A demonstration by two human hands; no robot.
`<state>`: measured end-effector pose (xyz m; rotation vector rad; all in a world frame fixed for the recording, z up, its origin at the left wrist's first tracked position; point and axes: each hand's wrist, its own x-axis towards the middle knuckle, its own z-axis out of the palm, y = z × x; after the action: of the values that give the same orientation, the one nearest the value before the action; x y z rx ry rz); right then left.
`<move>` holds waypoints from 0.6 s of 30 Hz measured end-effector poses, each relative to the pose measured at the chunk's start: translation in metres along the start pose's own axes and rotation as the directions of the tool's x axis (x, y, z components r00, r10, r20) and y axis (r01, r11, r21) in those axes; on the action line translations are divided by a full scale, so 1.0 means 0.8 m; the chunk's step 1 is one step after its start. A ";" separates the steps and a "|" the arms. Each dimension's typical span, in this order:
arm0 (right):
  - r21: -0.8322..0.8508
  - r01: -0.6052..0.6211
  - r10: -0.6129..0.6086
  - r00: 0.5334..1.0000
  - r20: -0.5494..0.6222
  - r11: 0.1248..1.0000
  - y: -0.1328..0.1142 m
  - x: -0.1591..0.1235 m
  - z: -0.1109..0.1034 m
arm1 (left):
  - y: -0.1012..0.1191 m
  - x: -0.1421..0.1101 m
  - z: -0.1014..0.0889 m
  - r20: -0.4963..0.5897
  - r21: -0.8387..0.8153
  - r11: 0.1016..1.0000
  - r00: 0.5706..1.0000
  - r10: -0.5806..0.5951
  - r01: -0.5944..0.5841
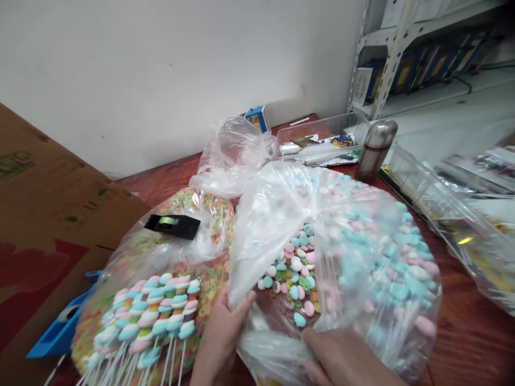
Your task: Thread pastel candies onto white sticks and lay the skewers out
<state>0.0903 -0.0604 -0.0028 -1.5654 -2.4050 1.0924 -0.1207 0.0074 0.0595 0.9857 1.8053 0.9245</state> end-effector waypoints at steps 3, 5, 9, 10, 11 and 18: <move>-0.055 -0.070 0.073 0.996 0.055 0.996 0.004 -0.003 -0.005 | -0.014 0.001 -0.005 -0.059 0.383 0.923 0.996 0.071 -0.043; -0.110 -0.087 0.101 0.987 0.126 0.990 0.006 -0.006 -0.007 | -0.027 0.006 -0.004 -0.029 0.393 0.918 0.996 0.082 -0.064; -0.182 -0.071 0.105 0.977 0.186 0.981 0.012 -0.015 -0.004 | -0.050 0.019 0.009 0.045 0.264 0.954 0.990 0.131 -0.139; -0.170 -0.061 0.091 0.980 0.177 0.984 0.013 -0.017 -0.006 | -0.052 0.019 0.012 0.030 0.288 0.942 0.985 0.169 -0.171; -0.147 -0.049 0.072 0.985 0.155 0.988 0.013 -0.019 -0.009 | -0.053 0.017 0.015 0.002 0.334 0.918 0.974 0.225 -0.212; -0.163 -0.121 0.075 0.962 -0.264 0.979 0.004 0.020 -0.038 | -0.043 -0.032 0.035 0.052 0.486 0.353 0.429 0.902 -0.800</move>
<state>0.0979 -0.0305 0.0133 -1.7740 -2.3238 0.6506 -0.0958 -0.0239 0.0275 2.3927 1.6335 1.2900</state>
